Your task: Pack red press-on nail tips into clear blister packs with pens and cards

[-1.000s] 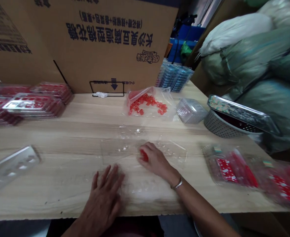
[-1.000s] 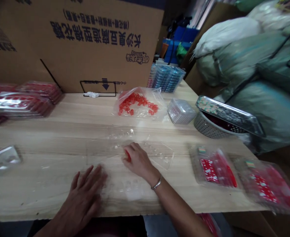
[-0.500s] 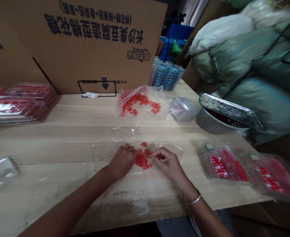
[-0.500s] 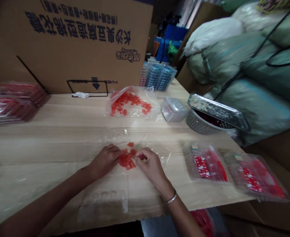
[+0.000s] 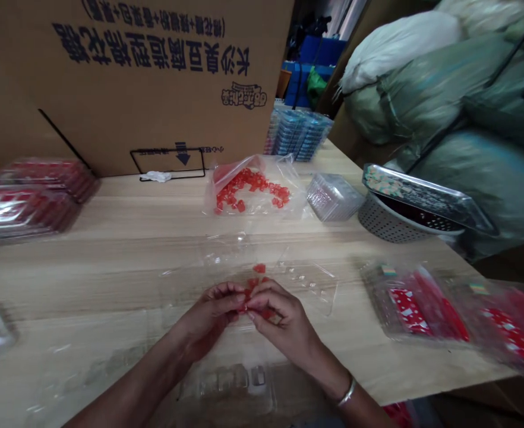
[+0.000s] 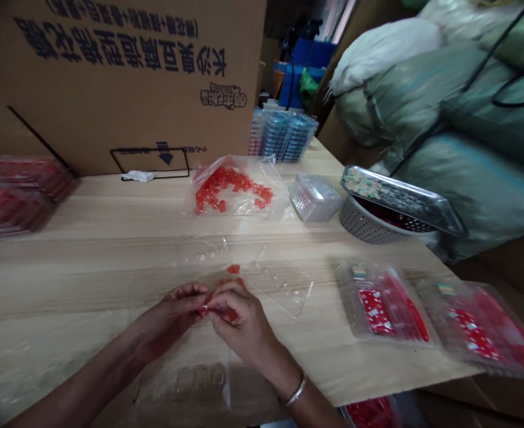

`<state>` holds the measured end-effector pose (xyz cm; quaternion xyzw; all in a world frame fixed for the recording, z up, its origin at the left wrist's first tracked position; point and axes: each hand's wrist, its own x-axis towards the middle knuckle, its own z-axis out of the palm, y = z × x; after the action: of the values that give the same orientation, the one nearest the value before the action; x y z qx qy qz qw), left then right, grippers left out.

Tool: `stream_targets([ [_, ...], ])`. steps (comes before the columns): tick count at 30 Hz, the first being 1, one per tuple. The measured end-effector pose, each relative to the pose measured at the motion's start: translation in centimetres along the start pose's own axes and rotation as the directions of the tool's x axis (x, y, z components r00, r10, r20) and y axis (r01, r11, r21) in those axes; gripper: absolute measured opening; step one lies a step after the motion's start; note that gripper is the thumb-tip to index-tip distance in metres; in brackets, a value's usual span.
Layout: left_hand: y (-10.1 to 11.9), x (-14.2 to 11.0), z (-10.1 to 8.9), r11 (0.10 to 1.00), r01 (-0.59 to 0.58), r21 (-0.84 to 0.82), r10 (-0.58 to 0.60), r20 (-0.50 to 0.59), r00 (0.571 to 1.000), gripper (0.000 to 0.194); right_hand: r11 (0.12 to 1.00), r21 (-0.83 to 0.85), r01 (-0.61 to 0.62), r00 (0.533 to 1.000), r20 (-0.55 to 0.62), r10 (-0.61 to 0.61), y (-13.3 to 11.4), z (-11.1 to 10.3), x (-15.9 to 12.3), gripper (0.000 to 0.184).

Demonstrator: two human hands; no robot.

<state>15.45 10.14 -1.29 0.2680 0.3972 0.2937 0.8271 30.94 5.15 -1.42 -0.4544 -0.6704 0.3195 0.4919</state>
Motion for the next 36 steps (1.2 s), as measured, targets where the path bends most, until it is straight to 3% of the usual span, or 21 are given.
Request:
stream_targets([
  [3,0.9,0.6,-0.1,0.996,-0.025,0.083,0.017,0.093,0.996,0.032,1.000,0.013,0.024,0.993,0.117,-0.026,0.5,-1.4,1.9,0.010],
  [5,1.9,1.7,-0.5,0.914,-0.193,0.356,0.166,0.106,0.980,0.024,1.000,0.009,-0.016,0.978,0.206,0.013,1.9,-2.3,3.9,0.012],
  [6,2.5,2.3,-0.8,0.783,-0.302,0.544,0.292,0.109,0.950,0.018,0.999,-0.018,-0.030,0.973,0.227,0.033,2.8,-2.7,5.1,0.012],
  [8,3.8,3.8,-1.7,0.328,-0.399,0.856,0.508,0.196,0.839,0.008,0.993,-0.121,-0.001,0.968,0.248,0.031,5.0,-3.2,7.6,0.014],
  [10,4.9,5.0,-2.6,-0.105,-0.350,0.931,0.530,0.350,0.772,0.012,0.969,-0.232,0.085,0.954,0.300,-0.012,7.0,-3.4,9.8,0.014],
  [12,5.5,5.8,-3.4,-0.338,-0.330,0.881,0.448,0.459,0.767,0.017,0.944,-0.290,0.156,0.927,0.372,-0.039,8.4,-3.4,11.3,0.013],
  [14,5.7,6.2,-4.0,-0.435,-0.357,0.827,0.398,0.532,0.748,0.020,0.943,-0.295,0.154,0.921,0.388,-0.029,9.0,-3.5,12.1,0.014],
  [19,5.8,6.7,-4.5,-0.465,-0.451,0.762,0.346,0.625,0.700,0.022,0.949,-0.298,0.108,0.938,0.348,0.003,9.2,-4.1,12.3,0.017],
  [23,6.2,7.0,-4.5,-0.422,-0.470,0.775,0.329,0.614,0.718,0.020,0.924,-0.337,0.179,0.884,0.467,-0.001,9.0,-4.2,12.6,0.014],
  [27,6.4,7.1,-4.5,-0.389,-0.483,0.784,0.324,0.608,0.725,0.020,0.806,-0.515,0.292,0.872,0.489,-0.003,7.2,-4.3,12.4,0.010],
  [30,6.6,7.2,-4.4,-0.369,-0.485,0.793,0.334,0.600,0.727,0.021,0.787,-0.578,0.216,0.893,0.443,0.080,5.5,-4.8,11.0,0.011],
  [34,6.7,7.1,-3.8,-0.345,-0.477,0.808,0.353,0.583,0.732,0.020,0.814,-0.569,0.119,0.845,0.488,0.218,4.6,-5.3,9.0,0.013],
  [36,6.2,6.7,-2.9,-0.251,-0.483,0.839,0.427,0.544,0.723,0.019,0.844,-0.532,0.071,0.857,0.466,0.222,4.6,-5.1,8.4,0.016],
])
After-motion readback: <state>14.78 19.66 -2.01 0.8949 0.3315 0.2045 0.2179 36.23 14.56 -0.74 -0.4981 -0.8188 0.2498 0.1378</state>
